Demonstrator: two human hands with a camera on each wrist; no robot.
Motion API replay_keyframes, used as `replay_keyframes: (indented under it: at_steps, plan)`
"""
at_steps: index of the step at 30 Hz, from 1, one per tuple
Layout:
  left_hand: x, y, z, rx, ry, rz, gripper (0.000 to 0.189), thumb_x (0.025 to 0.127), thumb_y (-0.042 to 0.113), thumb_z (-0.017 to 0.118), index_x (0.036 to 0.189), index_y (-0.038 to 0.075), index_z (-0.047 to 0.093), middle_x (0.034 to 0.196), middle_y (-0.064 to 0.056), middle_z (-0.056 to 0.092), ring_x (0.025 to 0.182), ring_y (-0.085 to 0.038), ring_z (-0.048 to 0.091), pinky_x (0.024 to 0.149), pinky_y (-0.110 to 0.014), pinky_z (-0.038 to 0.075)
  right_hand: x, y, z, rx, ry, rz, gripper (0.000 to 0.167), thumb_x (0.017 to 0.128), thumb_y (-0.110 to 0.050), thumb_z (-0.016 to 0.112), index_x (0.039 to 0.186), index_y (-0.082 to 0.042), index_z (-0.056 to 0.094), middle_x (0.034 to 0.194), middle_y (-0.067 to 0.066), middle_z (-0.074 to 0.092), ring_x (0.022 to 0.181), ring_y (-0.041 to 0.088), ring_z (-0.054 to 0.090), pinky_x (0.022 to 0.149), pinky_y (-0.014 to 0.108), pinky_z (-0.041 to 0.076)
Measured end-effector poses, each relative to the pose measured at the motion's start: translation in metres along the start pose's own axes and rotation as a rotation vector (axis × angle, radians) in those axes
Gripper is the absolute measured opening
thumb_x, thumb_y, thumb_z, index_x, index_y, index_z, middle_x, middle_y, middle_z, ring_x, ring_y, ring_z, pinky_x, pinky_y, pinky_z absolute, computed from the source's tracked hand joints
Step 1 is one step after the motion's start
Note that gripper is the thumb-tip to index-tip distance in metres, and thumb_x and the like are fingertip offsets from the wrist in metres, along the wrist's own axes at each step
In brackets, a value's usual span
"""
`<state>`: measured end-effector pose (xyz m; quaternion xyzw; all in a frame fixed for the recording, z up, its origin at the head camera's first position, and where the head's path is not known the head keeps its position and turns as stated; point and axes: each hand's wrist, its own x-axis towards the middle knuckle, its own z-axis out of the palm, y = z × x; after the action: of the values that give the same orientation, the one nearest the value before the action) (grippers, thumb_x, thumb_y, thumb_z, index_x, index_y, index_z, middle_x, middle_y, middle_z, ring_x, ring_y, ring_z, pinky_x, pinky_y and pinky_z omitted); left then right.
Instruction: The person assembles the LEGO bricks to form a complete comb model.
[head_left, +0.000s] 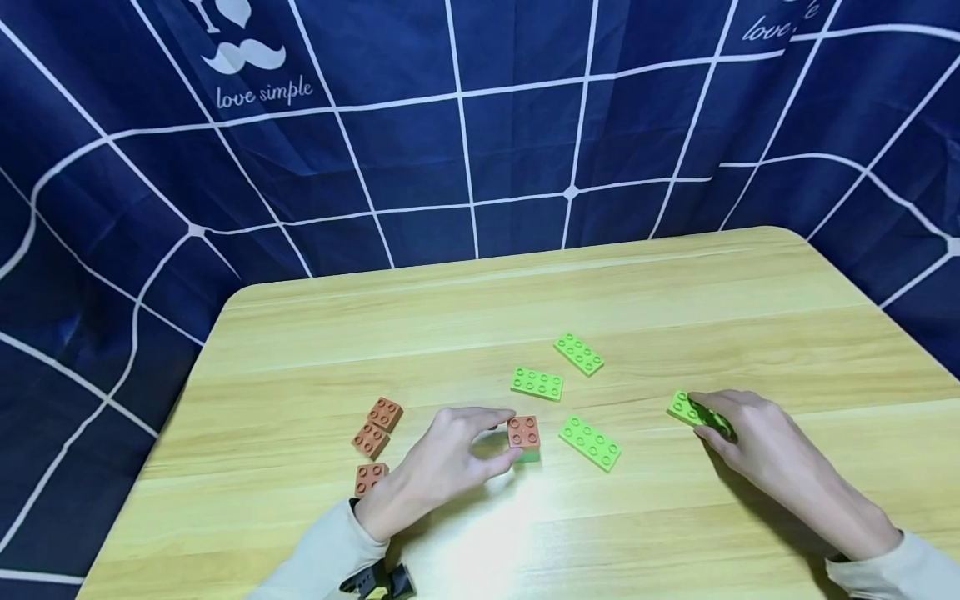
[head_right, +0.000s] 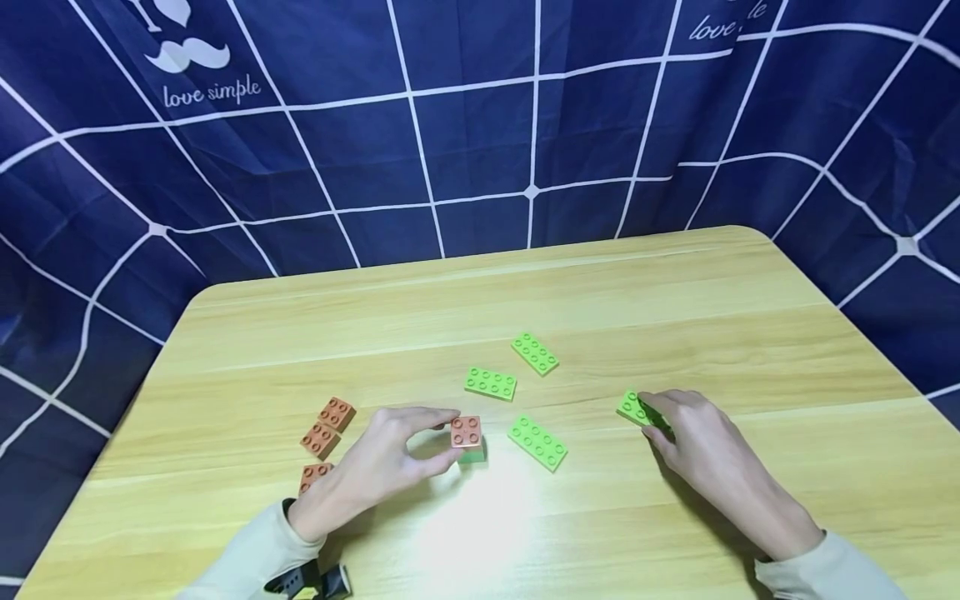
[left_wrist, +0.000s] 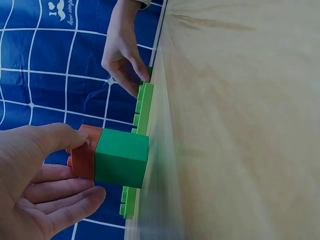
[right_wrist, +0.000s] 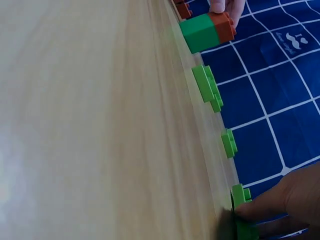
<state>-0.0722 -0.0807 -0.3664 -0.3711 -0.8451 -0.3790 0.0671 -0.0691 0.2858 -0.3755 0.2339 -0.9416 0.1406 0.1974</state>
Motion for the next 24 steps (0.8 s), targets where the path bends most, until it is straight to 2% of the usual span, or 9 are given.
replay_keyframes:
  at_steps: [12,17,21,24]
  plan:
    - [0.000,0.000,0.000,0.007,-0.001,-0.023,0.038,0.084,0.019,0.076,0.111,-0.006,0.067,0.108,-0.017,0.070,0.101,-0.025,0.068,0.090,-0.022,0.053,0.010,-0.015,-0.002,0.045,0.017,-0.031,0.050,0.061,0.008,0.080,0.108,0.007,0.066,0.100,0.023,0.067,0.090,0.041,0.063,0.074,0.056,0.053]
    - [-0.001,0.000,0.001,0.008,0.004,-0.037,0.038,0.084,0.017,0.076,0.112,-0.006,0.067,0.108,-0.018,0.070,0.100,-0.025,0.068,0.090,-0.022,0.053,0.020,-0.026,-0.003,0.064,0.030,-0.089,0.049,0.062,0.006,0.079,0.110,0.007,0.066,0.102,0.023,0.067,0.092,0.040,0.063,0.076,0.055,0.054]
    - [-0.001,0.000,0.001,-0.002,0.011,-0.042,0.037,0.083,0.017,0.076,0.111,-0.007,0.067,0.108,-0.018,0.070,0.099,-0.025,0.069,0.089,-0.022,0.053,0.029,-0.036,-0.003,0.091,0.049,-0.149,0.044,0.069,0.001,0.075,0.112,0.006,0.066,0.103,0.021,0.067,0.092,0.037,0.064,0.077,0.053,0.056]
    - [-0.001,0.000,0.002,-0.006,0.014,-0.038,0.037,0.083,0.017,0.076,0.111,-0.006,0.067,0.108,-0.018,0.070,0.099,-0.026,0.069,0.089,-0.022,0.053,0.035,-0.045,-0.003,0.114,0.057,-0.184,0.037,0.079,-0.008,0.071,0.113,0.006,0.065,0.104,0.019,0.067,0.092,0.035,0.064,0.077,0.050,0.057]
